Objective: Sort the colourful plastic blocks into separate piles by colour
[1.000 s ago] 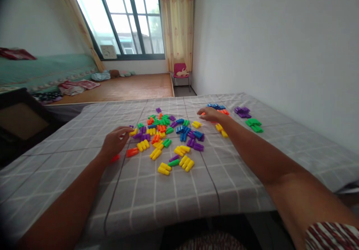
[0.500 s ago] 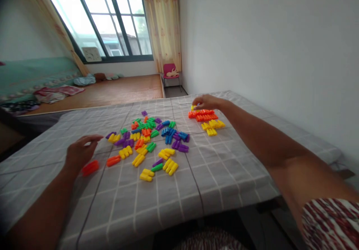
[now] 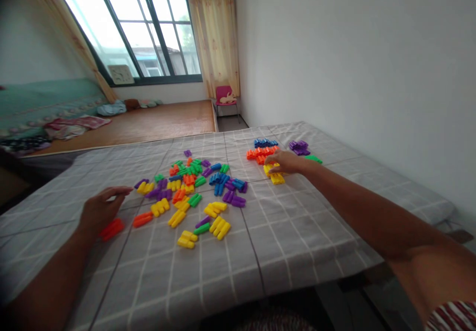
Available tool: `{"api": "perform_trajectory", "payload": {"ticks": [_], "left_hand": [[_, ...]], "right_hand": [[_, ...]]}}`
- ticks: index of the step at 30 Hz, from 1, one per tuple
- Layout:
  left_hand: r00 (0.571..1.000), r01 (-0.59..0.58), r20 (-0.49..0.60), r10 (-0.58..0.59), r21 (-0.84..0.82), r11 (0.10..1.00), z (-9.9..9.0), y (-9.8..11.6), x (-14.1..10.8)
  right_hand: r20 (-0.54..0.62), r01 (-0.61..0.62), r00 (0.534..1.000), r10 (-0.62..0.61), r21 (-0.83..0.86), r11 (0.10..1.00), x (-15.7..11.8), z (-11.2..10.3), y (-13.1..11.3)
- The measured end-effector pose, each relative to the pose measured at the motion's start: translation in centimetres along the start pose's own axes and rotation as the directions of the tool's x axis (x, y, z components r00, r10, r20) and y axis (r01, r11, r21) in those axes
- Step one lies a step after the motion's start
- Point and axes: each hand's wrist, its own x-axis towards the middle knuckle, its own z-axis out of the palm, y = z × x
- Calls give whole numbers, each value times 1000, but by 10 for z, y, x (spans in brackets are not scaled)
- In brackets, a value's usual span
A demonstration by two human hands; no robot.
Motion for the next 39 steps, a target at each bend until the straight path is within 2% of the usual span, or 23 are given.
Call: {"api": "perform_trajectory", "payload": {"ticks": [4,8,11,13,15,17,19,22,24,26,31,37,39], "left_hand": [[1000,-5,17,4,33,999,1,-6,1],[1000,-9,29,8,17,1000,1,-8,2],[999,3,44,-3,10,1000,0,-7,3],[999,0,51,-1,29,1000,-1,-8,3],[999,-13,53,10,50,999,-2,-8,3],[998,-28,54,26,48,998,-1,-9,4],[997,-41,61,39,27,999,-1,-8,4],[997,-32,69,31,10,999,-2,-3,1],[998,-12,69,11,7,1000,-2,2,-2],[995,0,96,0,-6,1000,-1,6,-5],[990,23,141,-18,-37,999,8,7,-6],[960,17,276,44,-216,976,19,9,-11],[963,19,268,44,-227,974,18,10,-11]], "right_hand": [[-16,7,1000,-7,-2,1000,-1,6,-3],[-32,13,999,-11,46,999,-4,1,-3],[-123,-21,992,30,73,997,-1,-7,-15],[-218,-34,975,50,78,996,4,-6,-37],[-273,37,962,-15,75,997,10,2,-73],[-244,223,948,-204,52,973,19,14,-116],[-203,385,905,-375,11,923,28,28,-158],[-197,499,850,-489,6,866,43,41,-198],[-231,496,849,-475,44,867,54,45,-206],[-255,453,873,-417,104,885,71,47,-203],[-190,340,931,-310,152,928,130,51,-198],[-184,292,945,-270,104,951,184,65,-225],[-187,290,946,-266,118,950,198,69,-233]]}}
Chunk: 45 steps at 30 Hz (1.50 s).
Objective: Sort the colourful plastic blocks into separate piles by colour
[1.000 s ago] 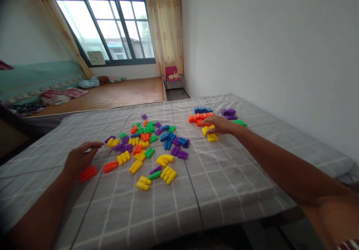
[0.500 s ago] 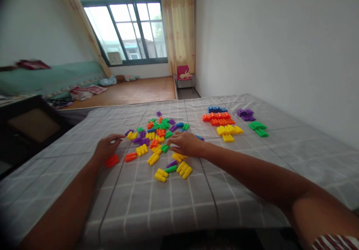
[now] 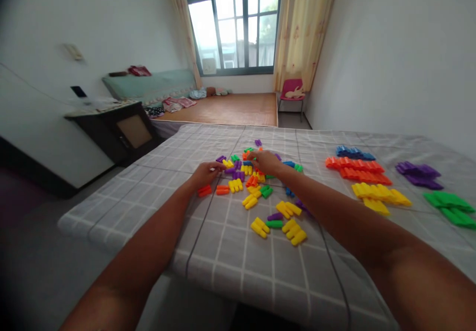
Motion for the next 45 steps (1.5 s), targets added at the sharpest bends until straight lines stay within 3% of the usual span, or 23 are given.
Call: {"api": "perform_trajectory", "payload": {"ticks": [6,11,15,19,22,27,32,35,38,41,45], "left_hand": [[974,116,-199,-106,43,992,-11,-3,2],[973,131,-195,-121,41,991,-10,-4,0],[976,125,-186,-114,46,991,-9,-7,-2],[978,113,-182,-102,56,992,-7,-9,-1],[984,99,-158,-87,65,993,-4,-6,2],[985,102,-149,-87,94,990,-5,-3,2],[979,129,-171,-112,95,987,-11,-6,0],[982,150,-131,-135,111,983,-12,-6,0],[987,142,-96,-130,126,982,-13,-5,1],[988,139,-88,-127,154,978,-16,-7,1],[986,152,-96,-136,195,969,-19,-13,5]], "right_hand": [[26,20,999,-20,-14,1000,39,10,-24],[52,86,995,-84,-29,996,64,26,-64],[59,-23,998,18,90,996,65,23,-63],[112,-196,979,170,283,939,43,0,-24],[201,-239,960,197,211,948,19,-17,5],[135,-117,984,116,3,993,-2,-30,19],[316,86,944,-99,55,995,3,-26,16],[339,88,938,-78,-15,996,0,-25,14],[315,46,949,-22,-67,997,-17,-33,8],[200,40,979,-28,-53,998,-49,-49,7],[59,21,998,-22,29,999,-110,-83,36]]}}
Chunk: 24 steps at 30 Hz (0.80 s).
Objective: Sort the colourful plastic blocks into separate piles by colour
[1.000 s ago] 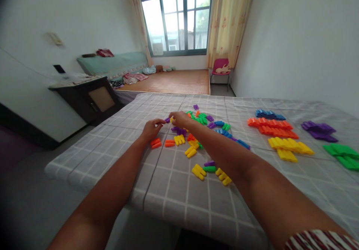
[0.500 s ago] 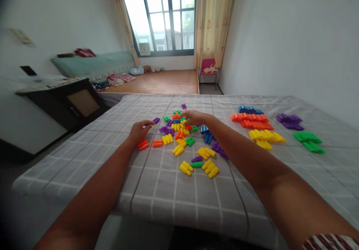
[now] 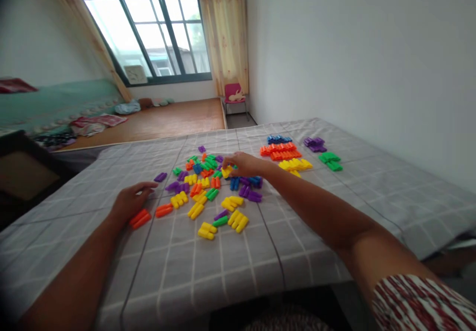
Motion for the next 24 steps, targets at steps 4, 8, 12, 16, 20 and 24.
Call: {"api": "perform_trajectory", "payload": {"ticks": [4,8,12,16,20,24], "left_hand": [[1000,4,25,-5,17,1000,0,-1,1],[999,10,51,-12,45,999,1,-2,2],[998,27,53,-34,115,993,1,-5,5],[997,27,63,-35,117,993,1,-6,5],[997,48,55,-53,94,994,0,-2,3],[997,58,50,-59,34,998,-2,7,-1]], "right_hand": [[-104,-217,970,222,51,975,-83,-50,65],[-100,-439,888,449,113,892,-157,-89,127],[-12,-521,850,526,113,846,-194,-90,149],[55,-525,851,522,115,843,-196,-75,148],[98,-536,843,528,86,840,-192,-65,149],[87,-536,843,531,53,843,-197,-63,159]]}}
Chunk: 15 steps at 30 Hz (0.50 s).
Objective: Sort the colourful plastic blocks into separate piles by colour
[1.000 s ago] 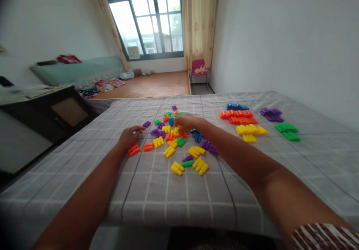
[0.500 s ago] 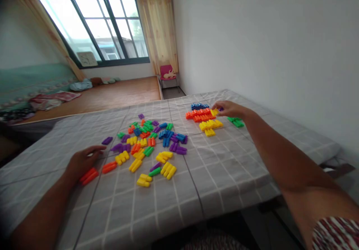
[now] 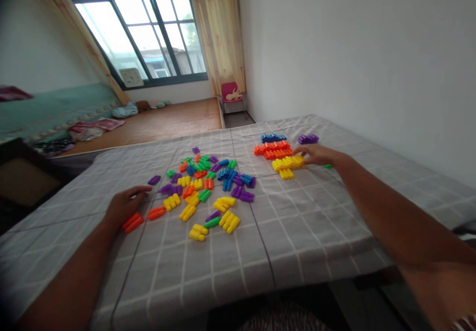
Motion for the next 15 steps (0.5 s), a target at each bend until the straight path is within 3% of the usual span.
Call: {"api": "perform_trajectory", "payload": {"ticks": [3,5,7,11,15], "left_hand": [[1000,-17,-23,16,-32,999,0,5,-3],[999,-27,-31,26,-44,999,0,8,-4],[998,-47,-41,45,-55,997,2,12,-5],[988,-151,-34,150,-32,988,4,34,-4],[924,-365,144,354,59,929,7,73,3]], "right_hand": [[-78,18,997,-22,-47,999,2,-4,1],[-154,34,987,-49,-98,995,5,-4,-14],[-176,94,978,-113,-113,989,11,1,-42],[-61,318,945,-320,-49,947,35,29,-117],[-2,458,889,-459,-51,887,78,62,-182]]}}
